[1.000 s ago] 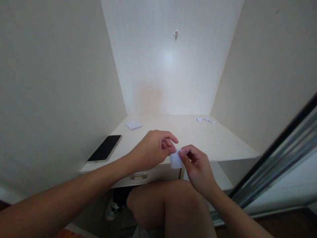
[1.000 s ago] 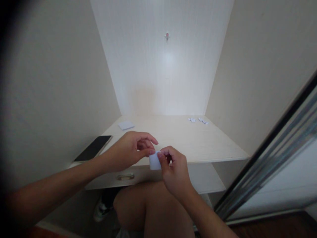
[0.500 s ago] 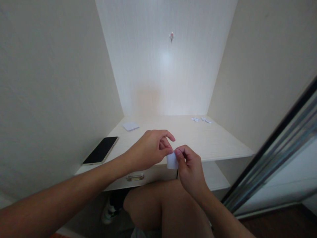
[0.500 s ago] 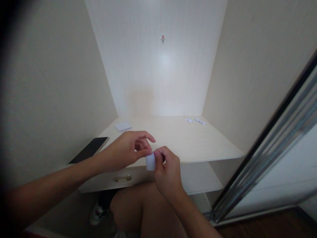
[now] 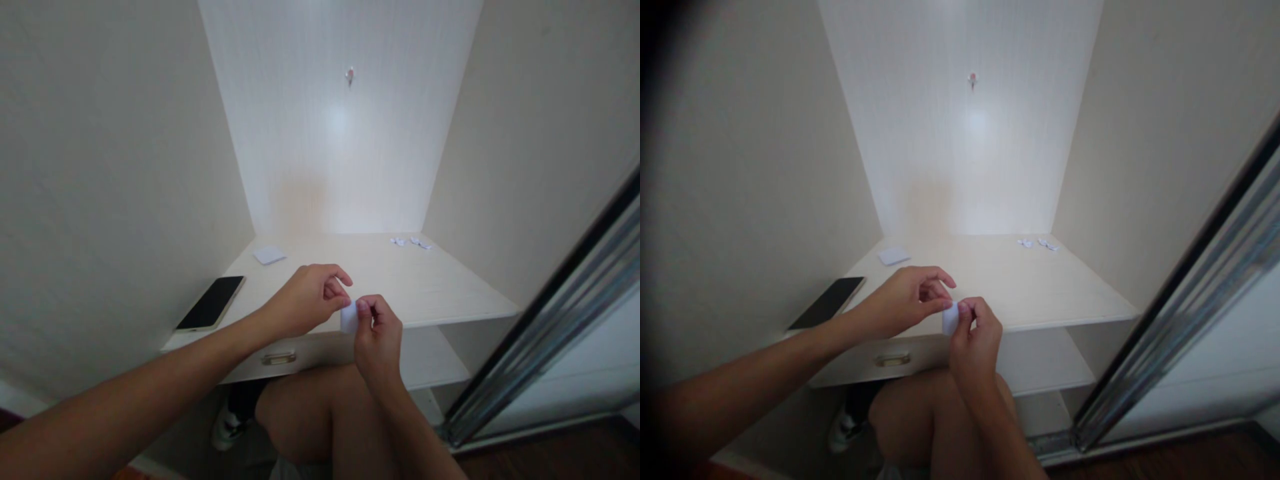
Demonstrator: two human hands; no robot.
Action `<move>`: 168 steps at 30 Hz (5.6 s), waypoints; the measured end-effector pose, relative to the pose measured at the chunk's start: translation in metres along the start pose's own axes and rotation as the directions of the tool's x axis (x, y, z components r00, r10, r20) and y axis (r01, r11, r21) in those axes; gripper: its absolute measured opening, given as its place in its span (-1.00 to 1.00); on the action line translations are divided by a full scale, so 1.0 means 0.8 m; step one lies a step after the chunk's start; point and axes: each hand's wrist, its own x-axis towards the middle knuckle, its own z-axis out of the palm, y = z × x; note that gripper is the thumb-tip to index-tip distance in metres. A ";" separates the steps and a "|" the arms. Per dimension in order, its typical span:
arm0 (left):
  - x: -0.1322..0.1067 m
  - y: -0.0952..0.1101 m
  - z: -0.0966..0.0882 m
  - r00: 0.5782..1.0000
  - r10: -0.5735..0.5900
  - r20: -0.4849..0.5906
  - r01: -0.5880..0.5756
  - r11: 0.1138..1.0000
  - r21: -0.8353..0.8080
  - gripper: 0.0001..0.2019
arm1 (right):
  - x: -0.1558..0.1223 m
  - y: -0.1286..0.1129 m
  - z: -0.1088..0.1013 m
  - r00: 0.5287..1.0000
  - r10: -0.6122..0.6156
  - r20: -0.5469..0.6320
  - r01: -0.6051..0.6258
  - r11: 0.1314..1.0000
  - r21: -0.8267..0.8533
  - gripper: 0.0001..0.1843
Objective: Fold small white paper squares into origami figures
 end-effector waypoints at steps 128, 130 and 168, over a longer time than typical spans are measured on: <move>-0.059 -0.171 0.003 0.911 0.184 0.368 -0.382 0.712 0.590 -0.24 | 0.076 0.120 -0.035 0.377 -0.139 0.916 0.747 0.631 -0.211 -0.42; -0.055 -0.166 0.013 0.931 0.259 0.256 -0.363 0.702 0.613 -0.46 | 0.074 0.122 -0.035 0.382 -0.147 0.913 0.745 0.633 -0.210 -0.37; -0.045 -0.176 -0.003 0.884 0.231 0.407 -0.422 0.770 0.478 -0.20 | 0.074 0.141 -0.032 0.396 -0.209 0.894 0.743 0.645 -0.178 -0.33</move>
